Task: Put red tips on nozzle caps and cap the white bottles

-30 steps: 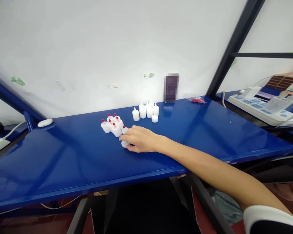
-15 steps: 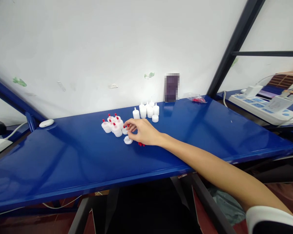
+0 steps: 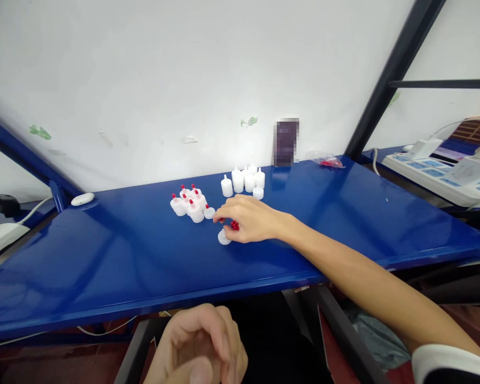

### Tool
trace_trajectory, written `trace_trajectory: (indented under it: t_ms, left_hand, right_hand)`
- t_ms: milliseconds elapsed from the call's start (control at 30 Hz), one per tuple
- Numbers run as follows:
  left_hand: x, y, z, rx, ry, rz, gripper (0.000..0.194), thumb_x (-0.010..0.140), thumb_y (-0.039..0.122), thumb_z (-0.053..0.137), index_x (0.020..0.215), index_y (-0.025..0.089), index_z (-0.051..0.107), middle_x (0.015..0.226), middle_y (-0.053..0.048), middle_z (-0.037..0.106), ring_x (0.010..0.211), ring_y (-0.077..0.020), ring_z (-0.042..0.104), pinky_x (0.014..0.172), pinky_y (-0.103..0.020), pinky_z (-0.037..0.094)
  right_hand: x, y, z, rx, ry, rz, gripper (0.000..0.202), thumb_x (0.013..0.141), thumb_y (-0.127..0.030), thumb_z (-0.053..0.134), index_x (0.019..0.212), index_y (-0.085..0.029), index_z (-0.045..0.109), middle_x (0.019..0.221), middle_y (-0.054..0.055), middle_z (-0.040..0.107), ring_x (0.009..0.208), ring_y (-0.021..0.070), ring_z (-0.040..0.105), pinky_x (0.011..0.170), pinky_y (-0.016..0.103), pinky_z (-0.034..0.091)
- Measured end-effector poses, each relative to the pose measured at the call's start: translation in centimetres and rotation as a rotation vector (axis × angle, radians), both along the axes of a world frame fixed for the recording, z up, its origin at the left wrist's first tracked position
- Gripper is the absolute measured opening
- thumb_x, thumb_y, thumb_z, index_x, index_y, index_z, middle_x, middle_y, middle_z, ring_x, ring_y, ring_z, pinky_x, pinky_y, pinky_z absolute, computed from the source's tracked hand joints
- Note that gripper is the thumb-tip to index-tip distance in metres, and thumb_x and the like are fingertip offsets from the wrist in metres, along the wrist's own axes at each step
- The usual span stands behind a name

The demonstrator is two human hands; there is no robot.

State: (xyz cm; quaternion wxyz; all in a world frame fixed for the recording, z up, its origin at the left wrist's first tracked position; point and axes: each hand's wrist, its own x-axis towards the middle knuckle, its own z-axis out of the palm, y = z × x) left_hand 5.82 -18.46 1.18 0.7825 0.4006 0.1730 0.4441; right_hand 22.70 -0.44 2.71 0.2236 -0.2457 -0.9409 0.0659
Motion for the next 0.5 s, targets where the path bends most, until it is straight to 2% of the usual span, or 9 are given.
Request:
trace_trajectory:
  t_ms: [167,367,500]
  left_hand:
    - [0.15,-0.21,-0.03,-0.084,-0.045,0.042,0.021,0.085,0.034,0.077,0.085,0.013,0.071,0.068,-0.001,0.064,0.061,-0.0073,0.061,0.065,-0.021,0.045]
    - [0.19,-0.26,0.07,-0.095,-0.066,0.035,0.017,0.085,0.03,0.076,0.084,0.013,0.071,0.067,-0.001,0.064,0.061,-0.0085,0.062,0.064,-0.022,0.047]
    - [0.15,-0.15,-0.61,-0.06,-0.071,0.019,0.017,0.088,0.028,0.072,0.084,0.012,0.069,0.067,-0.001,0.062,0.06,-0.0082,0.061,0.064,-0.021,0.047]
  right_hand:
    - [0.06,0.31,-0.2,-0.024,-0.079,0.034,0.024,0.082,-0.014,0.059,0.1,-0.019,0.075,0.089,0.005,0.075,0.078,0.0184,0.062,0.078,0.034,0.044]
    - [-0.42,-0.13,-0.61,-0.011,-0.01,0.052,0.028,0.085,-0.014,0.058,0.108,-0.018,0.074,0.095,0.005,0.076,0.081,0.0185,0.064,0.08,0.035,0.046]
    - [-0.72,-0.47,-0.79,0.002,-0.002,0.097,0.027,0.086,-0.015,0.058,0.108,-0.018,0.074,0.095,0.005,0.077,0.083,0.0193,0.065,0.081,0.036,0.047]
